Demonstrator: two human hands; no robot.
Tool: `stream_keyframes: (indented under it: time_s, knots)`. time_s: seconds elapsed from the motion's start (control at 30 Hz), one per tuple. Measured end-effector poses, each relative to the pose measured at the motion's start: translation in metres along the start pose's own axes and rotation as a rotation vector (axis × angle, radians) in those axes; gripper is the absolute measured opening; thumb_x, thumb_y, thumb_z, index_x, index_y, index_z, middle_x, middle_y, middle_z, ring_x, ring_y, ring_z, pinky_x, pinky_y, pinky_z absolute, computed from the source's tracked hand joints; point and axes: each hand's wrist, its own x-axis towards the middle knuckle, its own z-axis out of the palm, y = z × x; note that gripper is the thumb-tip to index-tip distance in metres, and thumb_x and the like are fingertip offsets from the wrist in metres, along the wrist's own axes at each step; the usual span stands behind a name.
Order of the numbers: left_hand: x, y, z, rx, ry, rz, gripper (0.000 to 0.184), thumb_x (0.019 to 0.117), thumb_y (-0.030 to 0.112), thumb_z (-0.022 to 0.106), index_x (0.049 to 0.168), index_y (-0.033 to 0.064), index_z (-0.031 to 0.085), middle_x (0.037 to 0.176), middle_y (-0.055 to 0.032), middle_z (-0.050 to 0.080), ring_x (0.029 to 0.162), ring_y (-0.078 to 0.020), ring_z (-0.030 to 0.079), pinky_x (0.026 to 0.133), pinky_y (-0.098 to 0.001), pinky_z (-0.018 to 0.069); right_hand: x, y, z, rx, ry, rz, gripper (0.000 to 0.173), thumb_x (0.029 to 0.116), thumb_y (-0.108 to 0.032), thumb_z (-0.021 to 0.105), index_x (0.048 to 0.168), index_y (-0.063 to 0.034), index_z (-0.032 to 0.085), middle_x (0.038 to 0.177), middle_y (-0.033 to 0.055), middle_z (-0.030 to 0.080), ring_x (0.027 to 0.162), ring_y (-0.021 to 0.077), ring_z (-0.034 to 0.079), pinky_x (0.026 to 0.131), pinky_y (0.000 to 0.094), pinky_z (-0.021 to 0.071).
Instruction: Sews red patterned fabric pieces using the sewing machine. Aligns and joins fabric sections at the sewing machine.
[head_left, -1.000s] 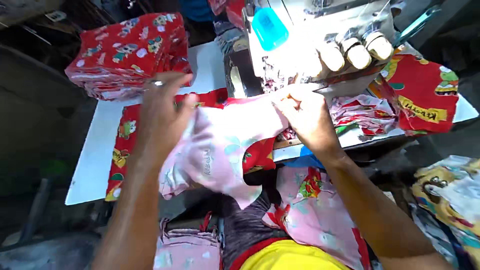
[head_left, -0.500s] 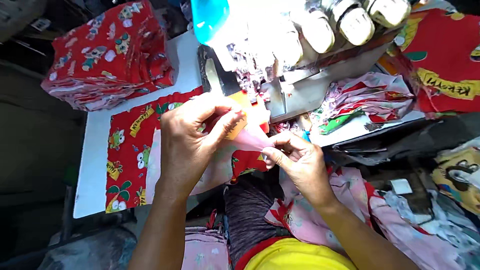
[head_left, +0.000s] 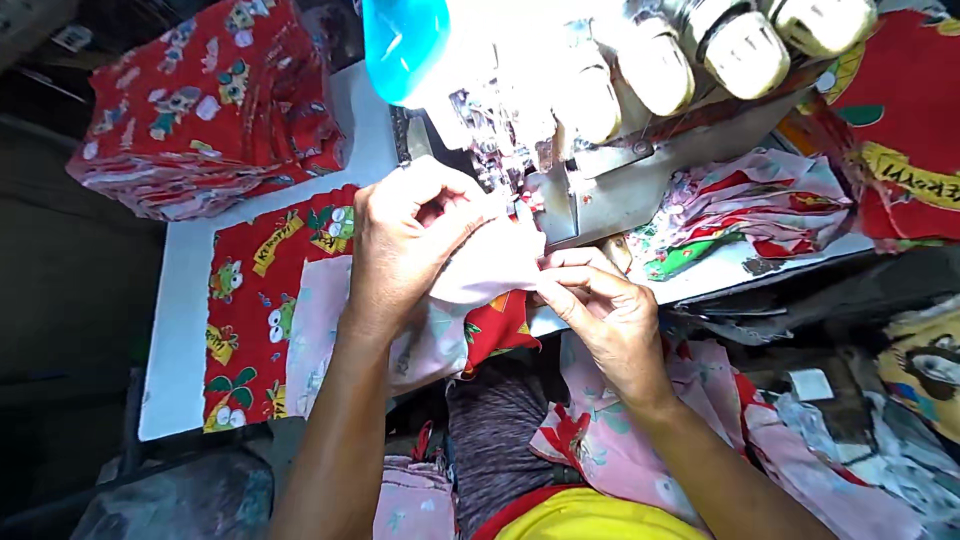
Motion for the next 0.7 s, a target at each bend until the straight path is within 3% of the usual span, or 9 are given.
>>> stream_keyframes:
  time_s: [0.4,0.57,0.63,0.7]
  knots:
    - [-0.003,0.009,-0.004,0.080,-0.026,-0.018,0.011,0.0968,0.013,0.066,0.096,0.0047,0.073,0.088,0.0009,0.066,0.075,0.0054,0.055,0.066,-0.0098,0.0433,0.002,0.003,-0.001,0.069,-0.024,0.020,0.009,0.0871,0.001,0.075,0.096,-0.0021,0.074,0.106,0.0048,0.071,0.092,0.0103,0.071,0.081,0.0235,0.0621]
    - [-0.003,0.015,-0.005,0.147,-0.035,-0.015,0.012,0.0961,0.015,0.066,0.093,0.0067,0.074,0.087,-0.0002,0.065,0.077,0.0020,0.056,0.069,-0.0123,0.0433,-0.001,0.000,-0.001,0.175,-0.044,0.071,0.013,0.0847,0.003,0.074,0.093,-0.0057,0.071,0.096,0.0050,0.072,0.079,0.0123,0.071,0.073,0.0257,0.0625]
    - [-0.009,0.026,-0.008,0.176,-0.074,-0.019,0.010,0.0952,0.013,0.066,0.092,0.0064,0.073,0.086,-0.0017,0.063,0.076,-0.0019,0.056,0.068,-0.0153,0.0432,-0.008,-0.005,-0.004,0.218,-0.048,0.123,0.018,0.0856,0.005,0.073,0.100,-0.0043,0.068,0.093,0.0064,0.072,0.076,0.0139,0.071,0.071,0.0273,0.0636]
    - [-0.017,0.035,-0.009,0.181,-0.096,-0.011,0.008,0.0946,0.012,0.067,0.090,0.0059,0.071,0.082,-0.0012,0.061,0.071,-0.0033,0.053,0.065,-0.0168,0.0411,-0.014,-0.007,-0.007,0.229,-0.084,0.153,0.032,0.0877,0.005,0.072,0.117,-0.0034,0.062,0.091,0.0067,0.071,0.075,0.0137,0.071,0.072,0.0269,0.0632]
